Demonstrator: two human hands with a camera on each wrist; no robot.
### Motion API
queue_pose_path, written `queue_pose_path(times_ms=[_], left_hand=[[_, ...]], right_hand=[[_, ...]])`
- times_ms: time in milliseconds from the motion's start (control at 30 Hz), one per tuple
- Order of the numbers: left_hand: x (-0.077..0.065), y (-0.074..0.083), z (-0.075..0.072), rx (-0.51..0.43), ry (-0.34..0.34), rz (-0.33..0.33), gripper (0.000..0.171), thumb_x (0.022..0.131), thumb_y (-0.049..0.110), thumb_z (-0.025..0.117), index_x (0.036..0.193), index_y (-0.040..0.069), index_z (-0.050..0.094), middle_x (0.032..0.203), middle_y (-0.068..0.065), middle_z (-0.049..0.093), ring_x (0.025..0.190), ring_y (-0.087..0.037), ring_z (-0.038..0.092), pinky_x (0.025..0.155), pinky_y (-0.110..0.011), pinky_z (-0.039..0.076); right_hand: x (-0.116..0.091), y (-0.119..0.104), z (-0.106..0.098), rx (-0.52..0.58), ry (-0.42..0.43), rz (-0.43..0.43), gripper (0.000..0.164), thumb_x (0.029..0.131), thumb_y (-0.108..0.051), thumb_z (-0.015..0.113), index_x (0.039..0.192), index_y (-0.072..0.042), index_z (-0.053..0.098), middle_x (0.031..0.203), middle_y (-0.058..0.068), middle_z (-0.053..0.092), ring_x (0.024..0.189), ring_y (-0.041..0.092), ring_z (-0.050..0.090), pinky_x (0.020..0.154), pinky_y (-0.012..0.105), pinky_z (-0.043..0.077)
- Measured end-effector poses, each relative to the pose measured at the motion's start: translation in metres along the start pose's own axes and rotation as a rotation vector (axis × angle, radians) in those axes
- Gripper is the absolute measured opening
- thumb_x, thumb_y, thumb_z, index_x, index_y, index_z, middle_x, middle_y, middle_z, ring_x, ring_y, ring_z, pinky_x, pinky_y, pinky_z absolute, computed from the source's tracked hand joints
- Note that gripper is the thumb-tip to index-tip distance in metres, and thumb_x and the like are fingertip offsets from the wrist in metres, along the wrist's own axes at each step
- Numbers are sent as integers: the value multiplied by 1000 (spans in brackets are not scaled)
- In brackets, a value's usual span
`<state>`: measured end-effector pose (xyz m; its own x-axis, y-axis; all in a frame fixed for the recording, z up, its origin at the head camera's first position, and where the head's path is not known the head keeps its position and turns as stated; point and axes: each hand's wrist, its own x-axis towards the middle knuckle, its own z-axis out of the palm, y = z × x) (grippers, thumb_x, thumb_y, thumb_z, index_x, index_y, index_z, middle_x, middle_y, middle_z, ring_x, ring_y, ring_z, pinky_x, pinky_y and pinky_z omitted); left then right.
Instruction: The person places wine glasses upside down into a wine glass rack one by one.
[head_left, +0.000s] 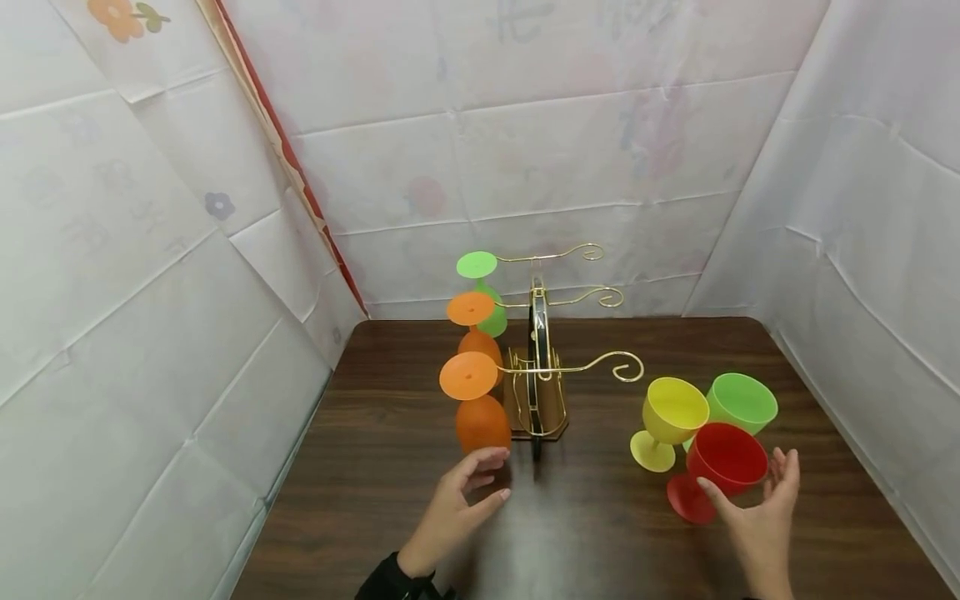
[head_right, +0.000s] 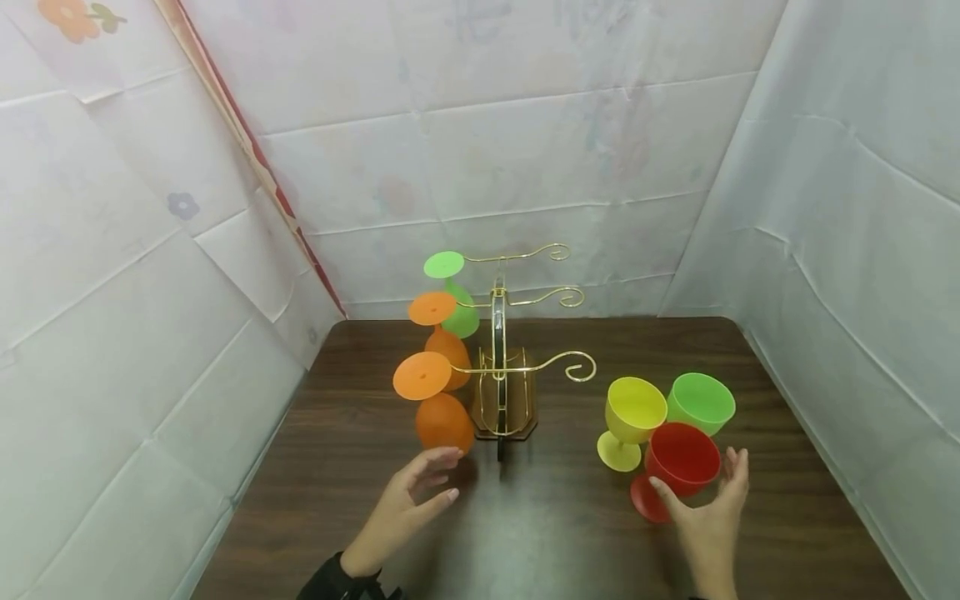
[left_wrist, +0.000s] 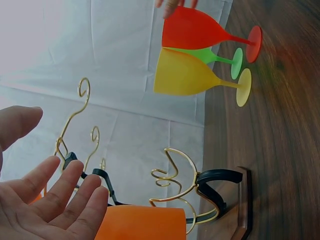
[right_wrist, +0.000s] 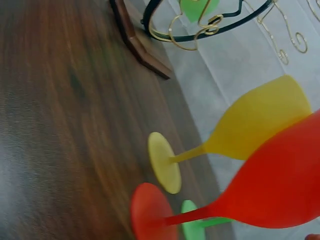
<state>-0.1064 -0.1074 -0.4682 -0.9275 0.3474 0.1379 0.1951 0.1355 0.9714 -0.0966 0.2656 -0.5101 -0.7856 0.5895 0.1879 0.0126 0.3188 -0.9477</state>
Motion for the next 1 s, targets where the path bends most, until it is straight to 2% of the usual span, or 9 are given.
queue_pose_path(times_ms=[133, 267, 333, 533, 633, 700, 767, 900, 1000], left_hand=[[-1, 0, 1, -4, -3, 5, 47, 89, 14, 65, 132, 7, 49, 134, -8, 52, 119, -21, 50, 99, -42, 43], [-1, -1, 2, 8, -10, 8, 46, 90, 17, 65, 132, 9, 49, 133, -6, 52, 119, -20, 50, 99, -42, 43], [-2, -1, 2, 13, -13, 6, 46, 90, 17, 65, 132, 8, 49, 133, -5, 52, 119, -19, 50, 99, -43, 43], [-3, -2, 2, 17, -15, 3, 46, 90, 16, 64, 132, 5, 49, 132, -7, 53, 118, -18, 51, 99, -42, 43], [-4, -2, 3, 18, -18, 2, 46, 90, 17, 65, 131, 4, 50, 132, -7, 53, 117, -16, 51, 98, -40, 44], [-4, -2, 3, 16, -20, 1, 46, 90, 16, 65, 131, 2, 49, 132, -8, 53, 117, -16, 51, 98, -39, 44], [-4, -1, 4, 9, -19, 1, 45, 90, 14, 65, 131, 4, 50, 132, -8, 53, 117, -15, 51, 98, -39, 45], [-4, 0, 4, 2, -18, 8, 45, 90, 13, 64, 132, 5, 49, 132, -8, 53, 118, -16, 51, 97, -39, 45], [-4, 1, 4, -2, -23, 13, 45, 90, 14, 64, 132, 5, 49, 133, -8, 53, 118, -18, 51, 97, -37, 45]], right_hand=[[1, 7, 4, -7, -30, 95, 107, 78, -8, 76, 152, -24, 0, 154, 11, 16, 140, 30, 17, 114, 41, 20], [1, 13, 8, -17, -32, 111, 103, 78, -10, 76, 151, -21, 4, 149, 14, 21, 133, 29, 23, 113, 40, 25], [2, 19, 10, -25, -22, 113, 99, 78, -11, 76, 150, -20, 8, 147, 12, 24, 130, 26, 26, 111, 36, 29], [9, 39, 14, -44, -6, 130, 98, 77, -17, 79, 149, -20, 13, 147, 12, 27, 129, 30, 28, 108, 47, 33], [14, 64, 14, -81, 18, 104, 99, 74, -21, 81, 148, -26, 16, 146, 4, 30, 128, 22, 31, 103, 28, 39], [14, 70, 13, -100, 22, 89, 98, 73, -21, 82, 148, -27, 18, 145, 1, 31, 126, 17, 32, 94, 16, 41], [8, 56, 11, -103, 13, 100, 97, 73, -21, 82, 147, -27, 19, 143, 1, 33, 124, 17, 33, 87, 10, 41], [-7, 4, 9, -93, -40, 125, 96, 73, -16, 81, 148, -20, 21, 140, 6, 34, 120, 19, 34, 77, 4, 41], [-15, -22, 10, -94, -90, 96, 95, 72, -12, 82, 147, -17, 24, 136, 3, 37, 113, 13, 36, 71, 0, 39]])
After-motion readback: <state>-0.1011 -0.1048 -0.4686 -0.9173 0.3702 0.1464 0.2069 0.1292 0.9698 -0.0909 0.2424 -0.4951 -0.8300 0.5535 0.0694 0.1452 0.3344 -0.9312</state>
